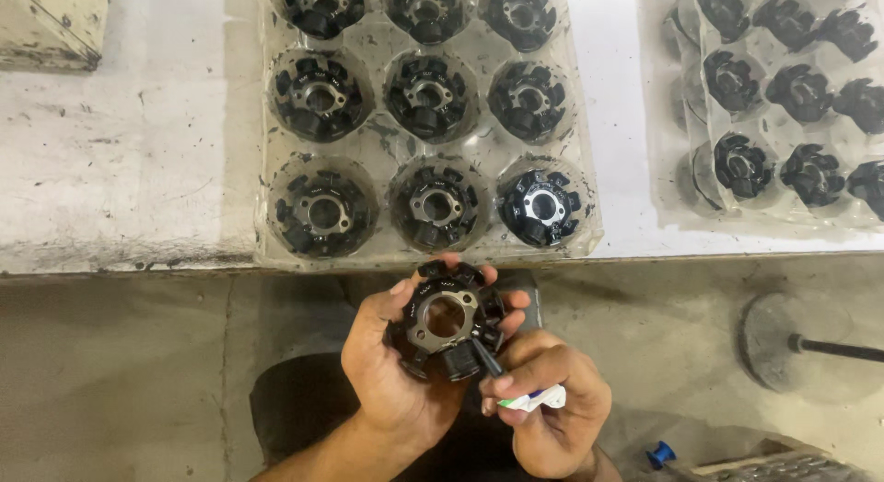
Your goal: The person picks black rotor-like metal components one at a time from a plastic tray and applies glue from a small tube with a brush applicator onto each part, then places the glued part back into the tray and reaches for the next one.
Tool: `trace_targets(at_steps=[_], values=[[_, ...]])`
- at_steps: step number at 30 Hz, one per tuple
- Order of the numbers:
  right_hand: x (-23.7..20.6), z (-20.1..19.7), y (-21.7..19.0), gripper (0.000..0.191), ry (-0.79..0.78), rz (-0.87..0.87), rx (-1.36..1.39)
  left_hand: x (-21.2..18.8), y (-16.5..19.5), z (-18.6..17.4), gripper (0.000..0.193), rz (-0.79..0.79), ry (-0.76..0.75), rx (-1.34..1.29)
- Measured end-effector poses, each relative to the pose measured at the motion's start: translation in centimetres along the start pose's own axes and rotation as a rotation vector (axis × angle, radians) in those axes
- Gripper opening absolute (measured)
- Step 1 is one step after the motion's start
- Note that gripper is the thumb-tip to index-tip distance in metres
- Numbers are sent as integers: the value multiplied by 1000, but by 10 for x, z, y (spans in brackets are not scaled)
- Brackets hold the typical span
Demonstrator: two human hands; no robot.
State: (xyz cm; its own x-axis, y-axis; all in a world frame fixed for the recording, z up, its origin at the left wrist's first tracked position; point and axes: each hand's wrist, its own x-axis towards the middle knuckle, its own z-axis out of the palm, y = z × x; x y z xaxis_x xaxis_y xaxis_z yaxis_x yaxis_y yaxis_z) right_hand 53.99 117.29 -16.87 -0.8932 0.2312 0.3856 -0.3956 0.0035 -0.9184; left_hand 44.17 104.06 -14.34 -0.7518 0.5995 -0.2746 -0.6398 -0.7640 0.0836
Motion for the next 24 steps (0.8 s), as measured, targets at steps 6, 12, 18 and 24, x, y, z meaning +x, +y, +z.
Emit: trace_targets(at_steps=[6, 12, 18, 24], values=[[1, -2, -1, 8, -27, -32, -129, -2, -3, -3, 46, -17, 21, -42], [0, -4, -4, 13, -21, -15, -170, 0, -4, -3, 44, -60, 101, -44], [3, -7, -4, 13, -48, -7, -169, 4, -4, -3, 45, -79, 99, -44], [2, -12, -7, 9, -74, 116, -109, 5, 0, -4, 48, -65, 97, -31]])
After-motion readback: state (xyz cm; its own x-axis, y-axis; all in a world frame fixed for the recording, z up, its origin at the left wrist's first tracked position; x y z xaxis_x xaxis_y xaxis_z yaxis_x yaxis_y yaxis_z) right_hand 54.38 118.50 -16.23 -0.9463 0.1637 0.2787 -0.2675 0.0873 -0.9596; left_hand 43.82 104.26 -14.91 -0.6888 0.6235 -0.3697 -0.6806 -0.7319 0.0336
